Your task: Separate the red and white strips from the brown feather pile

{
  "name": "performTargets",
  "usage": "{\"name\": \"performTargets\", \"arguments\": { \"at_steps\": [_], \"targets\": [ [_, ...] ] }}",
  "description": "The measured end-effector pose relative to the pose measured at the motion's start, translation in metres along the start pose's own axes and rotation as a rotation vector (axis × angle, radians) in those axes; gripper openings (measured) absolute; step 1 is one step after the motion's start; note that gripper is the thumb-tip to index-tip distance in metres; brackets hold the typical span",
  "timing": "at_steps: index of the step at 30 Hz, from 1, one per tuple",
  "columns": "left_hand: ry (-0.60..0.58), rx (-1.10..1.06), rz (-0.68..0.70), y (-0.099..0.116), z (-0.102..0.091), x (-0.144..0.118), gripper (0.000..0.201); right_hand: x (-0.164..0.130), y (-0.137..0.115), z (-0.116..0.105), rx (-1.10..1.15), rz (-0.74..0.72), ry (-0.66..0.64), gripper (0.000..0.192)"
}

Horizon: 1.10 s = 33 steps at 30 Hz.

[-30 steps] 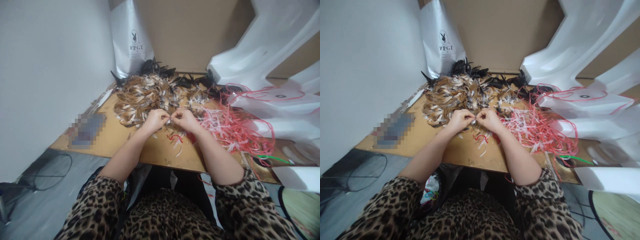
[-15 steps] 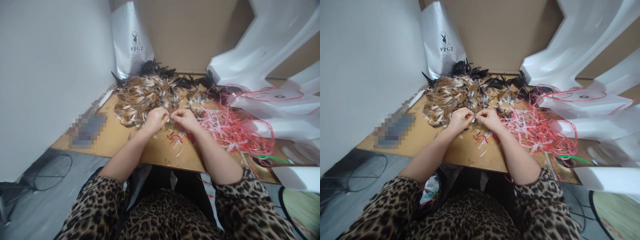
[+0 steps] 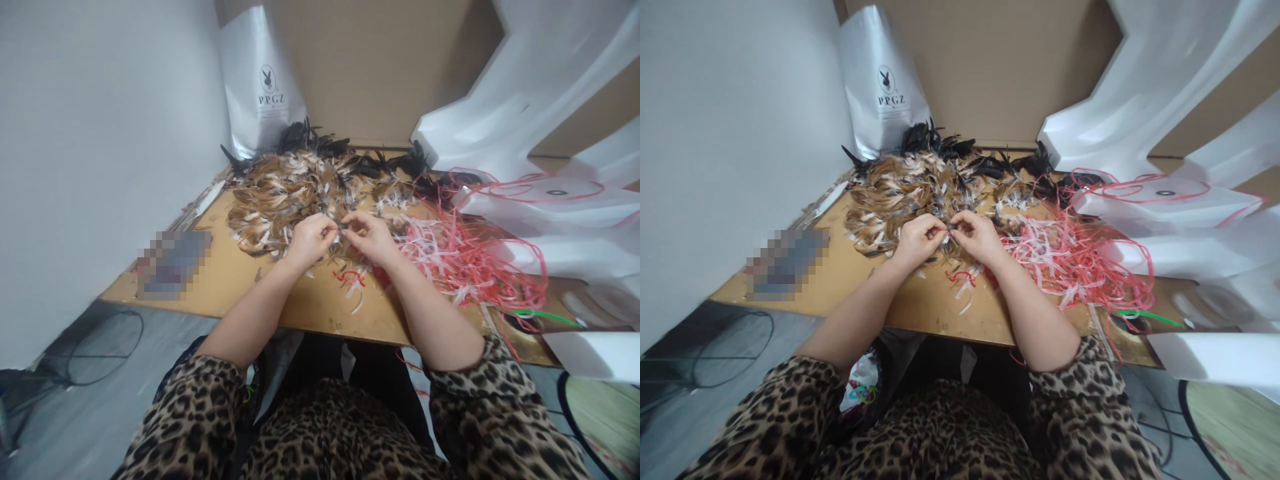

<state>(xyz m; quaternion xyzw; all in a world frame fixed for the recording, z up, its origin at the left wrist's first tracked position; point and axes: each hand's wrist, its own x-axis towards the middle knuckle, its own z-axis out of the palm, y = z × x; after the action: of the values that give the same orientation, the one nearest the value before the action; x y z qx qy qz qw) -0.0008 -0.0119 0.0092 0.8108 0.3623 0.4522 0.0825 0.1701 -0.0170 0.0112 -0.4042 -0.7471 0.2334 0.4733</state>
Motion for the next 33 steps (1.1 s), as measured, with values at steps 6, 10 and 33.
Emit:
{"name": "performTargets", "arguments": {
  "at_steps": [6,10,33],
  "targets": [
    [0.044,-0.019,0.051,-0.0025,0.0021,0.0001,0.007,0.0,-0.0013,-0.0047,-0.178,-0.166,-0.043,0.015],
    [0.05,-0.038,0.047,-0.0012,0.0022,0.0001,0.007,0.0018,0.0005,-0.0068,-0.127,-0.091,-0.068,0.015],
    [-0.15,-0.343,-0.376,-0.0064,0.0044,0.0028,0.015,-0.0017,0.0009,-0.0022,-0.393,-0.104,-0.021,0.011]
  ]
}}
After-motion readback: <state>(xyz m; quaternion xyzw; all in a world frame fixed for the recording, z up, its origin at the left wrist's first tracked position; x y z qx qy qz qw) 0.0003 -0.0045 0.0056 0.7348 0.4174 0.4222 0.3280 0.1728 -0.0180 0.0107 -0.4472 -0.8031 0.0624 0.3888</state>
